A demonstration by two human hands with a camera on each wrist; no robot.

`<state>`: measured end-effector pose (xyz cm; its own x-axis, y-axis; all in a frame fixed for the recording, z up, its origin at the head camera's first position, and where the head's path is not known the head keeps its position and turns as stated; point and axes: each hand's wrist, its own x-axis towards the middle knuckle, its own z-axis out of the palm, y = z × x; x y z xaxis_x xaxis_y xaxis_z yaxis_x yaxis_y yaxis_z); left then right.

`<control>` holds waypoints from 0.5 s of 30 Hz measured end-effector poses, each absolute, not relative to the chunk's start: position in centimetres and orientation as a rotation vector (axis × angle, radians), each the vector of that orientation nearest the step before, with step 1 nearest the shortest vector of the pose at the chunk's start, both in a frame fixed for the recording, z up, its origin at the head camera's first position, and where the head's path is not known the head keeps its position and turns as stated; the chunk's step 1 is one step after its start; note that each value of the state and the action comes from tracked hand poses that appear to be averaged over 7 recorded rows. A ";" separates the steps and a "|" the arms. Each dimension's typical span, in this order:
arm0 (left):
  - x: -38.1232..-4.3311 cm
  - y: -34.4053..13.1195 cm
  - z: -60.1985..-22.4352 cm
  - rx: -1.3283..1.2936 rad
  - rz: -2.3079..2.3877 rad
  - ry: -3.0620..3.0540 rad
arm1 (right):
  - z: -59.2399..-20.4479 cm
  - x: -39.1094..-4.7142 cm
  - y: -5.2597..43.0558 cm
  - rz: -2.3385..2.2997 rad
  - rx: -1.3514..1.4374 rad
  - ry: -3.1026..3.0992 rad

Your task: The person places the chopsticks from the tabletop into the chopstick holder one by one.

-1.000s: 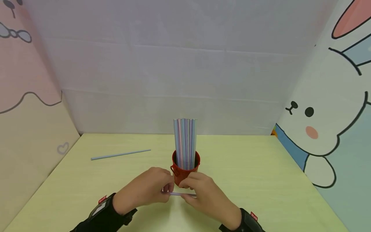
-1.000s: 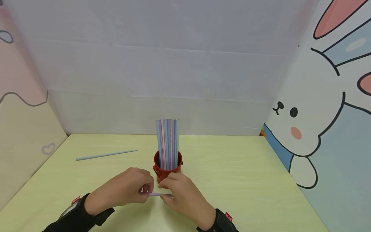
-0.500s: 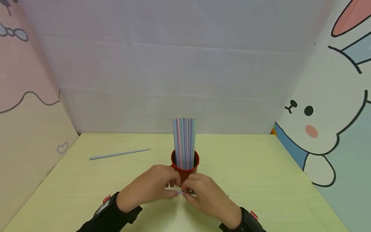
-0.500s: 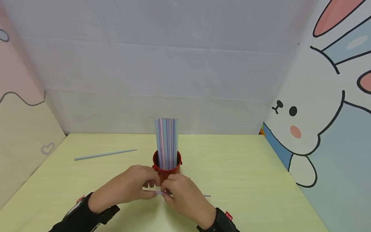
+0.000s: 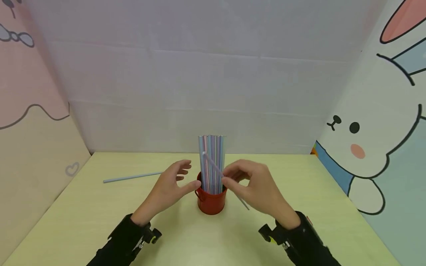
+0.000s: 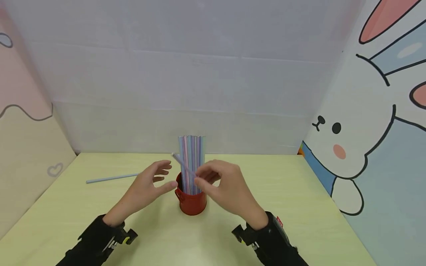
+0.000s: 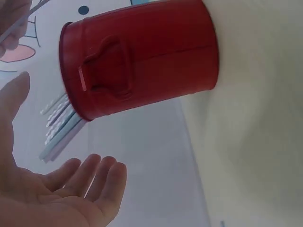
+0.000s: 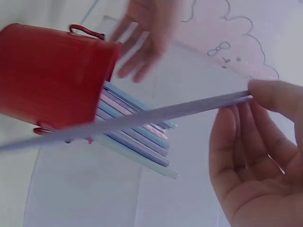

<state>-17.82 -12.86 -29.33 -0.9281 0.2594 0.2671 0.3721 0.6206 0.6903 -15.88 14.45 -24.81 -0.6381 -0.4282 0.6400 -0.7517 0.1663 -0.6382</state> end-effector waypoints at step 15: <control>-18.1 -9.4 -32.6 -0.600 -1.496 -2.763 | -21.0 -18.3 13.0 1.702 0.786 -1.944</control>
